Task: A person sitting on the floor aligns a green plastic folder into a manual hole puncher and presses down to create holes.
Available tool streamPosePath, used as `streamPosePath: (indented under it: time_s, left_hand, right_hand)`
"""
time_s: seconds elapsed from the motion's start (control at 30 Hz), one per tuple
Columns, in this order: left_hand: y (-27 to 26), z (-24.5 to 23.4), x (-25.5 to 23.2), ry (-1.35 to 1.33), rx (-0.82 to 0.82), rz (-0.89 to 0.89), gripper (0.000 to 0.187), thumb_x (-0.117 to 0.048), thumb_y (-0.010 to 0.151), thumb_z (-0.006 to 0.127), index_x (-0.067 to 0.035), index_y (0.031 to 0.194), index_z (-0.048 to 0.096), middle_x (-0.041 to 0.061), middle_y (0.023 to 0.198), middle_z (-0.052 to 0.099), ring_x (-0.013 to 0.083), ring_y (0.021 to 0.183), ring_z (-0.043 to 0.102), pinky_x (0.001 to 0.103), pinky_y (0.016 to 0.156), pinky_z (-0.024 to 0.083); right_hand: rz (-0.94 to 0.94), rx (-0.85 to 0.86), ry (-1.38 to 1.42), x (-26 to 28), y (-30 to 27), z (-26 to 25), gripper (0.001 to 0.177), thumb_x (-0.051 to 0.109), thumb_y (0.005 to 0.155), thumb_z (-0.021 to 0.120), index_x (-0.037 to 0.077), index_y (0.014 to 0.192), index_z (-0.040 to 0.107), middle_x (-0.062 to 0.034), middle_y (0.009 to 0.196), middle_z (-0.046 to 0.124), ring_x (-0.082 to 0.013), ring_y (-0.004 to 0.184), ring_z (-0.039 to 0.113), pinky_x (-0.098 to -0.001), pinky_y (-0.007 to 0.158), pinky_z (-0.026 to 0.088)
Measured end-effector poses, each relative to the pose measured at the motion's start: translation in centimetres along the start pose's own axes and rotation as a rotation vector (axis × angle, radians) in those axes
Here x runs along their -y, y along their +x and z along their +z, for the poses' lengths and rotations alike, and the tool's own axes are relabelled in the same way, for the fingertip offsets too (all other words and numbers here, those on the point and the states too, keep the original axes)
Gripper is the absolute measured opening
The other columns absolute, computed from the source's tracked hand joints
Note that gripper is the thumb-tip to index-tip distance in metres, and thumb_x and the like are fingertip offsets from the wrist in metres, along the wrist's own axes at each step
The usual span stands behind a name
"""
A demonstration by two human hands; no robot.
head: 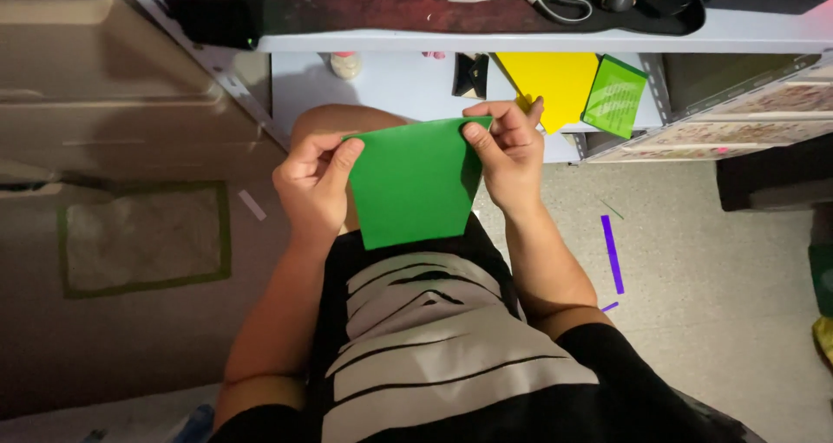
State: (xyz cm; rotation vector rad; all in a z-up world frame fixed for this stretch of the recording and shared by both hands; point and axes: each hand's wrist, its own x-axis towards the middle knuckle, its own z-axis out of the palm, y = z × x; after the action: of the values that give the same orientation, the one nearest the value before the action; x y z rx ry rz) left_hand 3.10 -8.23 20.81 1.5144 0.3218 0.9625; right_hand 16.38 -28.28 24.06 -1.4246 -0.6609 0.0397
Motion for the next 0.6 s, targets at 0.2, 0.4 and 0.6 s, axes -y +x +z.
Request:
streamPosePath:
  time_s: [0.2,0.4,0.6]
  left_hand:
    - [0.4,0.3,-2.7,0.208,0.017,0.177,0.012,-0.007,0.091,0.087,-0.001,0.098,0.079,0.012,0.088,0.078,0.0186,0.072,0.071,0.030,0.068,0.058]
    - [0.3,1.3,-3.7,0.298,0.121,0.689,0.010,-0.014,0.091,0.083,-0.013,0.101,0.084,-0.001,0.093,0.077,0.0161,0.076,0.073,0.030,0.077,0.061]
    - [0.5,0.9,-4.2,0.237,0.118,0.869,0.004,-0.003,0.091,0.080,-0.005,0.094,0.081,0.007,0.093,0.075,0.0181,0.075,0.072,0.031,0.071,0.064]
  right_hand:
    - [-0.057,0.091,-0.087,2.4,0.5,-0.1,0.021,0.005,0.092,0.079,-0.003,0.110,0.072,-0.0081,0.080,0.071,-0.0104,0.077,0.061,-0.0295,0.095,0.049]
    - [-0.445,0.183,-0.301,2.1,1.2,-0.1,0.013,0.005,0.088,0.084,-0.002,0.098,0.079,-0.0173,0.090,0.072,-0.0328,0.081,0.067,-0.0432,0.091,0.054]
    - [-0.682,0.043,-0.339,-0.4,0.2,-0.6,0.008,0.006,0.093,0.079,-0.002,0.094,0.080,-0.0179,0.087,0.072,-0.0330,0.080,0.068,-0.0453,0.113,0.040]
